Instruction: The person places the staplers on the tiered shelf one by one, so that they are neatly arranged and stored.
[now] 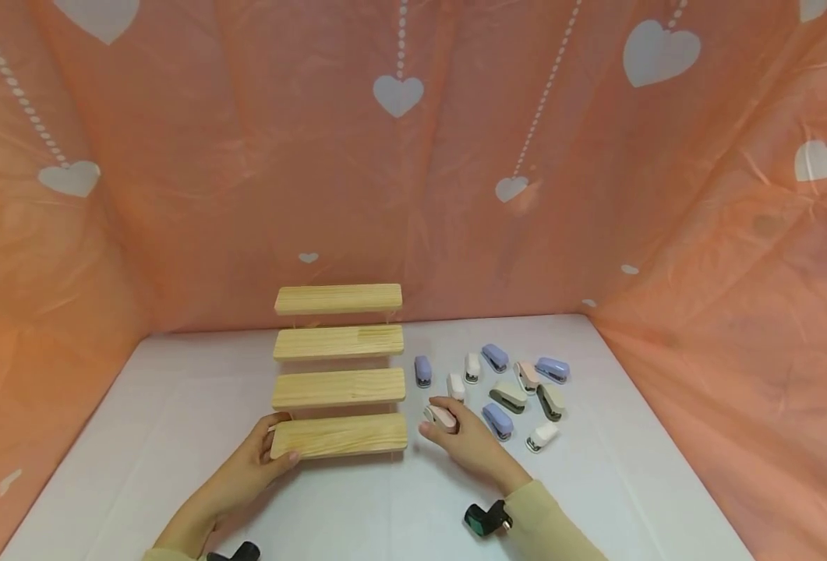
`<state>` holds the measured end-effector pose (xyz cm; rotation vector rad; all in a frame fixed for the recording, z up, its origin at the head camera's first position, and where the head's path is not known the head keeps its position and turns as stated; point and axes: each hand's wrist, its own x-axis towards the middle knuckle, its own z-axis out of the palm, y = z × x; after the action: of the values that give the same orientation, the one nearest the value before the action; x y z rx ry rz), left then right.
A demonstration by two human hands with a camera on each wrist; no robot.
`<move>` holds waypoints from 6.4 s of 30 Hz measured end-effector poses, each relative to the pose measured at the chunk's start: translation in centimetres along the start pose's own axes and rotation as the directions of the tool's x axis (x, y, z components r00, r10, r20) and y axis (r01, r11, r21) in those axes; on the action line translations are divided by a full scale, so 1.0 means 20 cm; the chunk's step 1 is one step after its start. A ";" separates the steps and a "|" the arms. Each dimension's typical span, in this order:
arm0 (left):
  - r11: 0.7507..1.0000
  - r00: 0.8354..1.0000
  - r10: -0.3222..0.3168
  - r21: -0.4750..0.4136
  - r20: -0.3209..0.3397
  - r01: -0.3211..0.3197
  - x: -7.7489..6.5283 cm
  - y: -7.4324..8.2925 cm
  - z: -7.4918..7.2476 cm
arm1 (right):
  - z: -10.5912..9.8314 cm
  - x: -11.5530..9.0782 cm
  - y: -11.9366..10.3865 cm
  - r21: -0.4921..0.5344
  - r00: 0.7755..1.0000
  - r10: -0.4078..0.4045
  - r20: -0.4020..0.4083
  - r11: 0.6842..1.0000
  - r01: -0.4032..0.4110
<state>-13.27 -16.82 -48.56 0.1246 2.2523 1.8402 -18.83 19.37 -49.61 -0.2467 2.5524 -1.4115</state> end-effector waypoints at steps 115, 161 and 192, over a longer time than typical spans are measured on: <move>0.998 1.000 -0.013 -0.060 0.023 0.014 -0.03 -0.01 0.00 | 0.21 0.64 -1.13 -0.054 0.922 -0.383 0.052 0.921 0.386; 0.998 1.000 -0.018 -0.066 0.005 0.018 -0.03 -0.01 0.01 | -0.15 0.54 -0.12 -0.198 0.987 -0.064 0.144 0.976 0.092; 0.999 0.999 -0.039 -0.023 -0.029 0.039 -0.03 -0.01 0.00 | -0.30 0.45 -0.37 -0.246 0.958 -0.279 -0.066 0.935 0.256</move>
<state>-12.74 -16.96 -48.67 0.0497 2.2365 1.8582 -28.77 18.02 -41.15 -0.5993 2.8585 -1.2272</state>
